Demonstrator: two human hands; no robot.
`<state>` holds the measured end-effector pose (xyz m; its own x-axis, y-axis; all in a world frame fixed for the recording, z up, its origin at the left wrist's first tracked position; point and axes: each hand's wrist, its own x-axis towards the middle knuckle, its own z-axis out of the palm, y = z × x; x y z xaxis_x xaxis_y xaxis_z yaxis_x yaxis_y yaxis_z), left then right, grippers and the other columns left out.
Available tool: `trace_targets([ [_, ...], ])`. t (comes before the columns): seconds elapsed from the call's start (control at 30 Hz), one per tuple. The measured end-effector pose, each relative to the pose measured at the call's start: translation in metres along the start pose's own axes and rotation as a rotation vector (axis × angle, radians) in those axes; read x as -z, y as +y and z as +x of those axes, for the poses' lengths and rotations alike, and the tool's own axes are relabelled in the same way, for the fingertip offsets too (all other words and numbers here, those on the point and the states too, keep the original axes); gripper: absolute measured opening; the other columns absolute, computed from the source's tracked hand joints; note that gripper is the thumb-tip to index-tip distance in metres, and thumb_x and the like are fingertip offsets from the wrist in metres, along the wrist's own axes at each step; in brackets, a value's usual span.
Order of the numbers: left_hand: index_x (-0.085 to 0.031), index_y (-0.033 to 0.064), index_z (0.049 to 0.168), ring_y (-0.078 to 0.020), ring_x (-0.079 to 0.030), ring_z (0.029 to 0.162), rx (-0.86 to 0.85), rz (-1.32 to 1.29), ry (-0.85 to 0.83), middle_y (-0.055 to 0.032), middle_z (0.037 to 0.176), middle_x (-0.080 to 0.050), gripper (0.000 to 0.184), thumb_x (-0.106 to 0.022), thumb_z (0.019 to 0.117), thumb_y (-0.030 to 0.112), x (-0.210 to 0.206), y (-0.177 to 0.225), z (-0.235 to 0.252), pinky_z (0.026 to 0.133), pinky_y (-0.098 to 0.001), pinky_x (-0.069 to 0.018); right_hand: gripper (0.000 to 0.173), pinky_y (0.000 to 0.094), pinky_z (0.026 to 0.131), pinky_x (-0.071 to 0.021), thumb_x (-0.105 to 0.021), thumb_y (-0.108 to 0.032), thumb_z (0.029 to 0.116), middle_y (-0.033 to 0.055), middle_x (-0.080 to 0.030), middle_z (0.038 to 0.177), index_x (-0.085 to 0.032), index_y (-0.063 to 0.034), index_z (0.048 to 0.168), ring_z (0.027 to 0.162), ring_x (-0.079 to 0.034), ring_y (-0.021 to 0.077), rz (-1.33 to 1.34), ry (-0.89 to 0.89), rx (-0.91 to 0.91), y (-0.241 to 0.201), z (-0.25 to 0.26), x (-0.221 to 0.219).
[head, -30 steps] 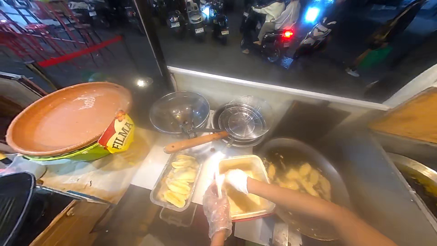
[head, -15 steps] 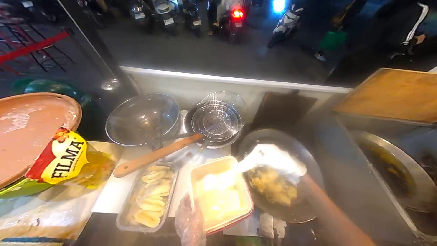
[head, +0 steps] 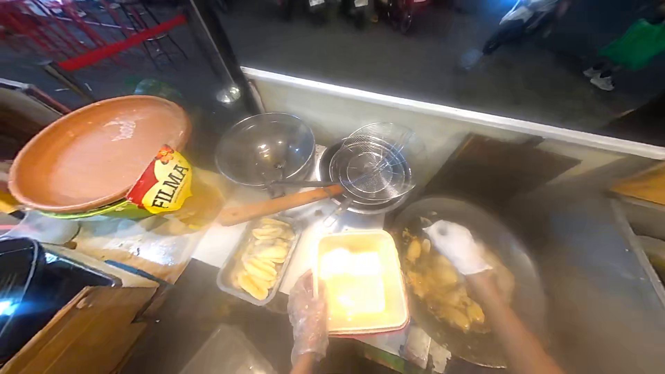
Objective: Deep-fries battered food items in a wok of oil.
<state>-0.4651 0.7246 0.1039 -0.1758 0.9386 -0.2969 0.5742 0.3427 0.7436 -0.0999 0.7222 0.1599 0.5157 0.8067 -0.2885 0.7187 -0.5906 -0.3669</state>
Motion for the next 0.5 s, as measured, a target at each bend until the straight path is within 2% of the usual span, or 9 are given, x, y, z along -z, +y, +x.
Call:
trace_targets([
  [0.03,-0.066,0.0095,0.132,-0.0283,-0.065,0.115,0.0,-0.009,0.003,-0.0135,0.122,-0.07,0.043,-0.071,0.0923,0.025,0.0,0.0,0.0,0.101,-0.0516,-0.0502,0.029,0.0578,0.091,-0.0556,-0.062,-0.033,0.1018,0.0157,-0.074,0.104,-0.075,-0.0079,0.108,0.102,-0.071,0.0335,-0.013,-0.017,0.095,-0.027,-0.019,0.01],
  [0.07,-0.067,0.0101,0.131,-0.0278,-0.066,0.114,-0.002,-0.016,0.006,-0.0127,0.12,-0.071,0.042,-0.071,0.0916,0.025,0.0,0.0,0.001,0.1,-0.0511,-0.0508,0.029,0.0558,0.09,-0.0563,-0.061,-0.034,0.1015,0.0132,-0.073,0.104,-0.074,-0.0095,0.109,0.101,-0.071,0.0307,-0.035,-0.078,0.185,-0.052,-0.036,0.012],
  [0.13,-0.068,0.0108,0.128,-0.0263,-0.067,0.111,-0.006,-0.029,0.011,-0.0114,0.116,-0.072,0.041,-0.073,0.0901,0.024,0.001,0.0,0.002,0.099,-0.0503,-0.052,0.031,0.0519,0.089,-0.057,-0.061,-0.038,0.0998,0.0109,-0.073,0.106,-0.073,-0.0116,0.111,0.101,-0.07,0.0277,-0.066,-0.215,0.338,-0.092,-0.064,-0.006],
  [0.17,-0.068,0.011,0.129,-0.0258,-0.067,0.112,-0.003,-0.03,0.004,-0.0109,0.117,-0.072,0.041,-0.073,0.09,0.025,0.001,0.0,0.001,0.1,-0.0501,-0.0516,0.032,0.0536,0.094,-0.0555,-0.063,-0.034,0.1003,0.0154,-0.073,0.111,-0.072,-0.0081,0.116,0.106,-0.07,0.0314,-0.071,-0.324,0.373,-0.11,-0.081,-0.017],
  [0.2,-0.067,0.0111,0.13,-0.0263,-0.066,0.114,0.003,-0.027,-0.006,-0.0112,0.12,-0.071,0.043,-0.073,0.0901,0.025,0.001,0.0,0.001,0.102,-0.0509,-0.0505,0.034,0.0579,0.104,-0.0471,-0.062,-0.024,0.1028,0.0252,-0.068,0.123,-0.068,0.0011,0.125,0.118,-0.064,0.0398,-0.062,-0.485,0.362,-0.127,-0.1,-0.024],
  [0.23,-0.067,0.0116,0.131,-0.0267,-0.066,0.116,0.007,-0.028,-0.011,-0.0111,0.121,-0.071,0.044,-0.073,0.0897,0.026,0.001,0.0,0.001,0.103,-0.0517,-0.0498,0.036,0.0612,0.107,-0.0421,-0.061,-0.017,0.1023,0.031,-0.064,0.128,-0.064,0.0072,0.128,0.125,-0.059,0.045,-0.104,-0.614,0.394,-0.135,-0.108,-0.043],
  [0.3,-0.067,0.0124,0.131,-0.0262,-0.065,0.116,0.01,-0.038,-0.008,-0.0101,0.121,-0.071,0.045,-0.074,0.089,0.027,0.002,0.001,0.0,0.103,-0.0518,-0.0495,0.031,0.0675,0.097,-0.0471,-0.063,-0.011,0.0967,0.0314,-0.064,0.124,-0.064,0.007,0.121,0.119,-0.06,0.0489,-0.332,-0.757,0.571,-0.145,-0.1,-0.109],
  [0.37,-0.068,0.0127,0.13,-0.025,-0.066,0.115,-0.004,-0.038,0.001,-0.0093,0.12,-0.072,0.044,-0.075,0.0889,0.027,0.002,-0.001,0.0,0.102,-0.0505,-0.0508,0.03,0.0704,0.094,-0.0486,-0.067,-0.013,0.0956,0.0317,-0.065,0.121,-0.066,0.0077,0.118,0.116,-0.062,0.0502,-0.478,-0.822,0.586,-0.162,-0.098,-0.155],
  [0.5,-0.068,0.011,0.129,-0.0236,-0.066,0.113,0.004,-0.101,0.001,-0.0092,0.118,-0.071,0.046,-0.077,0.0863,0.023,0.002,0.0,-0.001,0.101,-0.0481,-0.0518,0.038,0.0708,0.099,-0.0455,-0.068,-0.015,0.0965,0.0341,-0.061,0.129,-0.063,0.0099,0.125,0.123,-0.058,0.0519,-0.564,-0.903,0.578,-0.188,-0.103,-0.149],
])
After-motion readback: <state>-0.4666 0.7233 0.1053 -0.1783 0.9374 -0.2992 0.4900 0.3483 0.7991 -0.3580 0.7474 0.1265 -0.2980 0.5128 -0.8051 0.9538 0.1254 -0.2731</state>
